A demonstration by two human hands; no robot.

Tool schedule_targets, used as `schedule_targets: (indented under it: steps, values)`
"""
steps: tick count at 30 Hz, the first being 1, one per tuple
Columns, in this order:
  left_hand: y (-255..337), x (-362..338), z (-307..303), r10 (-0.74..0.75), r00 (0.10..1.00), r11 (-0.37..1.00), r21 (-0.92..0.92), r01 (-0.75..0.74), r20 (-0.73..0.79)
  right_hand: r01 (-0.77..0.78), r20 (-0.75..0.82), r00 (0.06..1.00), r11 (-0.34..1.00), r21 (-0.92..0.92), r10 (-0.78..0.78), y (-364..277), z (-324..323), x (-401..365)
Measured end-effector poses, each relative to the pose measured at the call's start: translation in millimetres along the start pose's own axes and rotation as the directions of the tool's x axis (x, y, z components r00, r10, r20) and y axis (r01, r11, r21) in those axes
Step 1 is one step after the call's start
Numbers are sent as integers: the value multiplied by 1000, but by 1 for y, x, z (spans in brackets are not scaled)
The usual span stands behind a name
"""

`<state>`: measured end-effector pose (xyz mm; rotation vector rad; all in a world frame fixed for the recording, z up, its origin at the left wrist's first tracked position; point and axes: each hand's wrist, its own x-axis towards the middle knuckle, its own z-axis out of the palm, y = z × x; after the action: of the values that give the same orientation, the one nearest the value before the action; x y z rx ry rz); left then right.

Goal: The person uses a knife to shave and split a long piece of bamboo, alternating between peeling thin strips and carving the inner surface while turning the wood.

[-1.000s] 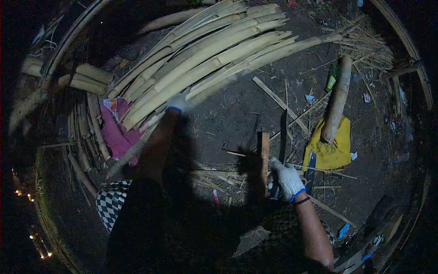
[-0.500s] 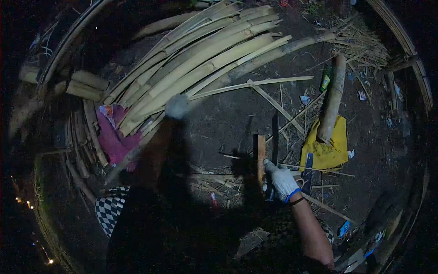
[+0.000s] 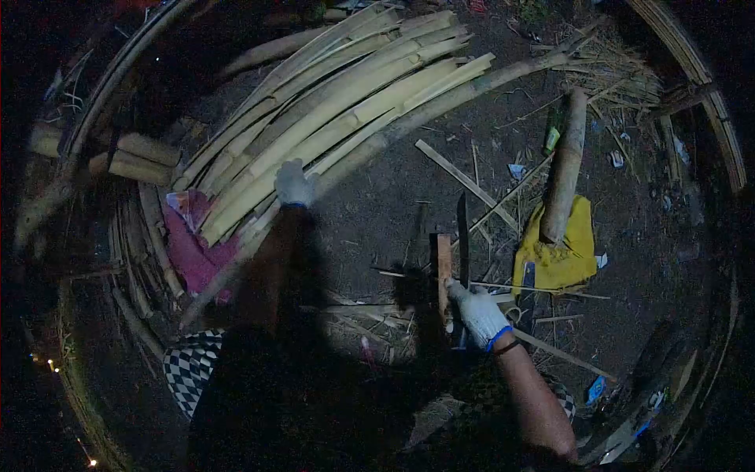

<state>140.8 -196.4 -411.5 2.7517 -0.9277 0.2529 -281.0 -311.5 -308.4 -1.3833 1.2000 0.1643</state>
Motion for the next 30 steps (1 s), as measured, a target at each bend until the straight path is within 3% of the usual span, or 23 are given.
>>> schedule_targets:
  steps: [1,2,4,7,10,13,14,16,22,25,26,27,29,30]
  values:
    - [3,0,-4,-16,995,997,69,22,-97,75,-42,996,989,-128,-81,1,1,1]
    - [5,3,-8,-14,995,997,70,21,-99,77,-42,996,989,-127,-82,1,-1,1]
    - [2,13,-7,47,988,985,173,-21,-148,-121,83,990,989,87,114,-15,-3,-11]
    - [2,23,-9,24,999,985,169,-18,-35,-68,83,994,997,-22,69,-12,-4,-9]
    - [-3,30,0,58,995,964,264,-35,-81,-83,79,994,994,71,78,-18,-2,-12]
    - [-12,42,17,36,995,985,170,-20,-95,-15,112,994,998,64,7,-12,-2,-9]
    - [-14,48,23,-14,1000,976,218,18,-22,-10,107,994,998,68,3,-13,-2,-9]
    - [-6,46,8,17,999,984,176,-8,-50,-92,121,990,978,187,70,-21,0,-16]
    - [-13,46,-7,68,995,980,190,-54,-66,-194,143,976,951,241,162,-43,-3,-30]
    - [-4,43,-38,46,999,991,123,-46,1,-175,115,981,961,214,153,-48,-4,-32]
    - [6,42,-62,26,995,985,166,-42,95,-168,115,983,962,217,145,-45,-4,-31]
    - [13,41,-82,0,982,977,211,-40,187,-136,70,990,977,165,126,-40,-4,-26]
    - [-4,43,-89,-26,979,982,188,-13,204,-94,26,996,988,120,91,-29,-3,-18]
    - [-8,43,-100,11,966,991,126,-45,259,-29,-7,1000,1000,-9,29,-38,-4,-23]
